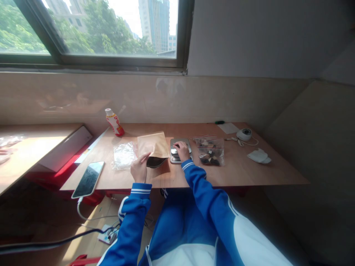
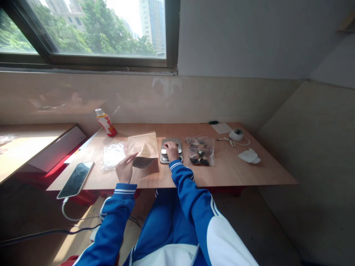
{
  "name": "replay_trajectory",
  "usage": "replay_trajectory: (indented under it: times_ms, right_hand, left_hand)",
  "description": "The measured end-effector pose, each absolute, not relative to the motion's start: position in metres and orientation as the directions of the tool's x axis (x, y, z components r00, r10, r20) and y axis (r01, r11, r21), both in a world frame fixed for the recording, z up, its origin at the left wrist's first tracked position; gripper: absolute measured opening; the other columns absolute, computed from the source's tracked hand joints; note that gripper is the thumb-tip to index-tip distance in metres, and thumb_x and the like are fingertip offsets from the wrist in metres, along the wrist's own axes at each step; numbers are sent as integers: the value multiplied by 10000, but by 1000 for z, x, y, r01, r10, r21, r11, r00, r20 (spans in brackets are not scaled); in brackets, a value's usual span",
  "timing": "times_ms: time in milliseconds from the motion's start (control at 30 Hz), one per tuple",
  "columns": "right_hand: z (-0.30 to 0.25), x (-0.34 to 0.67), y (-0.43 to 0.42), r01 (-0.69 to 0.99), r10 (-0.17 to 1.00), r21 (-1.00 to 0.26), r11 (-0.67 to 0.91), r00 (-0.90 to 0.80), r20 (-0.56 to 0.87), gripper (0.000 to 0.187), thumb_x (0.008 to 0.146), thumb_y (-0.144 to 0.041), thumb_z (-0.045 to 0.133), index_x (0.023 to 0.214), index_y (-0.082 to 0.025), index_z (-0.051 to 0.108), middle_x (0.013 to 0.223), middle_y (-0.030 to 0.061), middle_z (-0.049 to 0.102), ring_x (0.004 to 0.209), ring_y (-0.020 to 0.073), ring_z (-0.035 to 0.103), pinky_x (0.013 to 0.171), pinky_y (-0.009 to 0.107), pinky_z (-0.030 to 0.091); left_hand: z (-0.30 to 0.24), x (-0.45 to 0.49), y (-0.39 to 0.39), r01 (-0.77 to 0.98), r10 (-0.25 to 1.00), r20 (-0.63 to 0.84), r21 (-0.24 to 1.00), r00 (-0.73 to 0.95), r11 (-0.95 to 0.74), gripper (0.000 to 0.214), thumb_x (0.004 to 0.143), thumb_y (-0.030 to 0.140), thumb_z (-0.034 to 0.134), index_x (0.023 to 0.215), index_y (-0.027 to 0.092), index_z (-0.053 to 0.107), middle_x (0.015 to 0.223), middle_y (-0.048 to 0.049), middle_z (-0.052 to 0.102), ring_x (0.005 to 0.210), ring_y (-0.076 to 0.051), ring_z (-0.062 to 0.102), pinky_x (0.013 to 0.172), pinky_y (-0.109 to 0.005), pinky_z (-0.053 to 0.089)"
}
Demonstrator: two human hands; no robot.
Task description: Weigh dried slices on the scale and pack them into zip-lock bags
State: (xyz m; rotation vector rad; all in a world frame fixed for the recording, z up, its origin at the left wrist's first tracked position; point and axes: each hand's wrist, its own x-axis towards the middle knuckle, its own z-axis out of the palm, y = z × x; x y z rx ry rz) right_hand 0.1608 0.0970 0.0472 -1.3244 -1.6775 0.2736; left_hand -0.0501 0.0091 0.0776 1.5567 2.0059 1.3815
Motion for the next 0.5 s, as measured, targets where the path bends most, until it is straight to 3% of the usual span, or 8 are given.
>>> replay_trajectory:
  times_ms: [167,233,300,400,500]
  right_hand:
    - [54,149,75,624,740,-614,484,82,667,217,895,-266,440,973,-167,617,1101,112,611,1098,224,497,979,420,362]
    - [56,137,46,569,696,-609,553,88,713,233,905,-212,387,977,-172,605,1027,98,621,1024,201,532,939,389,406]
    - [56,123,19,515,683,-571,639,-40,729,215,889,-185,398,931,-185,609,916,72,632,933,189,560,878,356,453]
    - [54,99,-4,478,685,-504,719,-365,631,214,874,-160,411,944,-181,612,942,64,639,940,173,571,863,304,480]
    - [50,75,0,601,768,-478,640,-483,421,322,838,-76,409,1120,-113,559,1114,119,611,1050,210,552,901,326,478]
  left_hand:
    - [76,-52,8,608,851,340,794,-399,-32,239,806,338,544,982,308,703,919,12,729,851,-192,665,681,-254,470]
    - [76,-51,8,613,852,340,789,-397,-29,241,808,336,544,990,310,700,898,12,732,848,-193,666,669,-253,469]
    - [75,-49,8,620,857,338,784,-389,-28,246,808,337,547,1002,314,696,886,14,733,839,-189,665,652,-245,467]
    - [75,-46,7,621,859,336,783,-385,-28,242,807,325,548,996,310,699,911,15,729,811,-175,660,645,-236,465]
    - [76,-45,5,608,859,331,794,-390,-30,236,811,309,542,984,302,703,941,12,724,801,-164,656,680,-238,471]
